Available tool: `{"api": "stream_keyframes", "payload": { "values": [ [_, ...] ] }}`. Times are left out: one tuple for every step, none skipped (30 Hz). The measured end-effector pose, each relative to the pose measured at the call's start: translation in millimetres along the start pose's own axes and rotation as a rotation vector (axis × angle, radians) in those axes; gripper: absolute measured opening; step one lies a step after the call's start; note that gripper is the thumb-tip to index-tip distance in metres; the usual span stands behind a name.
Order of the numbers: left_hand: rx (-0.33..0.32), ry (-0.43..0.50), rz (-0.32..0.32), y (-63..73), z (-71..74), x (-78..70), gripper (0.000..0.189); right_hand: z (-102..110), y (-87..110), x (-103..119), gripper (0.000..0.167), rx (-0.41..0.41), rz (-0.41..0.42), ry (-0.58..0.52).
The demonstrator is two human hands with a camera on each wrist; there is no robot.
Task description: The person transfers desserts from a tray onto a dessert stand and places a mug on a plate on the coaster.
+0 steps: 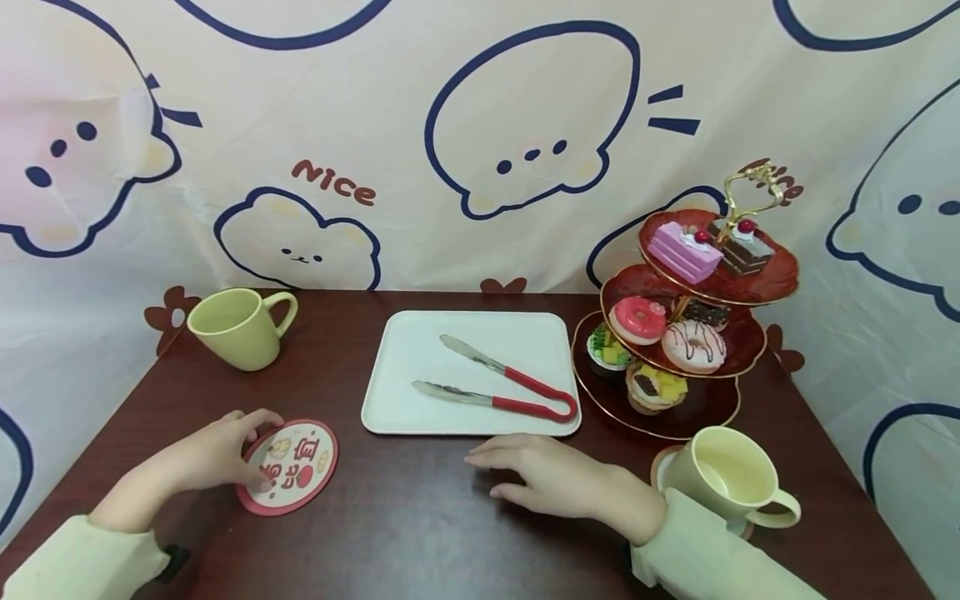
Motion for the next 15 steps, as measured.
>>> {"api": "stream_keyframes", "payload": {
  "values": [
    [0.002,0.001,-0.003,0.3,-0.6,-0.7,0.082,-0.8,-1.7,0.0,0.042,0.000,0.004,0.005],
    [0.005,0.004,-0.006,0.4,-1.0,-1.6,0.082,-1.5,-3.0,0.1,0.042,0.003,0.005,0.007],
    [0.007,0.006,-0.007,0.4,-1.1,-2.9,0.082,-2.4,-4.3,0.2,0.042,0.006,0.006,0.011],
    [0.010,0.009,-0.004,0.4,-1.3,-4.1,0.083,-3.3,-5.7,0.4,0.042,0.011,0.008,0.013],
    [0.012,0.012,-0.002,0.6,-2.0,-5.0,0.083,-4.4,-7.3,0.7,0.042,0.019,0.007,0.013],
    [0.015,0.016,0.001,0.9,-2.8,-6.0,0.084,-5.6,-8.8,1.1,0.042,0.028,0.005,0.012],
    [0.020,0.018,0.002,1.3,-3.8,-7.0,0.085,-6.8,-10.4,1.6,0.042,0.038,0.004,0.012],
    [0.022,0.020,0.005,1.5,-4.4,-8.3,0.085,-8.1,-12.0,2.2,0.042,0.047,0.004,0.011],
    [0.024,0.020,0.001,1.7,-5.3,-9.5,0.085,-9.2,-13.7,2.9,0.042,0.054,0.007,0.013],
    [0.025,0.018,0.001,1.9,-6.4,-10.6,0.086,-10.4,-15.3,3.6,0.042,0.060,0.009,0.015],
    [0.025,0.018,-0.007,1.9,-7.2,-11.9,0.086,-11.5,-16.9,4.3,0.042,0.065,0.012,0.018],
    [0.025,0.018,-0.012,1.9,-8.1,-13.2,0.085,-12.7,-18.5,4.9,0.042,0.069,0.016,0.023],
    [0.025,0.017,-0.020,2.0,-8.9,-14.7,0.085,-13.9,-20.1,5.6,0.042,0.072,0.022,0.030],
    [0.024,0.015,-0.026,1.9,-9.6,-16.1,0.085,-15.1,-21.6,6.3,0.042,0.074,0.028,0.035],
    [0.022,0.018,-0.036,2.1,-10.3,-17.4,0.084,-16.4,-23.0,6.8,0.042,0.077,0.033,0.039]
  ]
}}
Point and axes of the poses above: each hand's wrist, its own y-axis away from the middle knuckle, its own z-axis out of the back of the hand, x = y × z, the point moved 2 cm from there along -y, towards the middle knuckle, and after that the axes turned 11 degrees about -x, right-handed, at the moved point
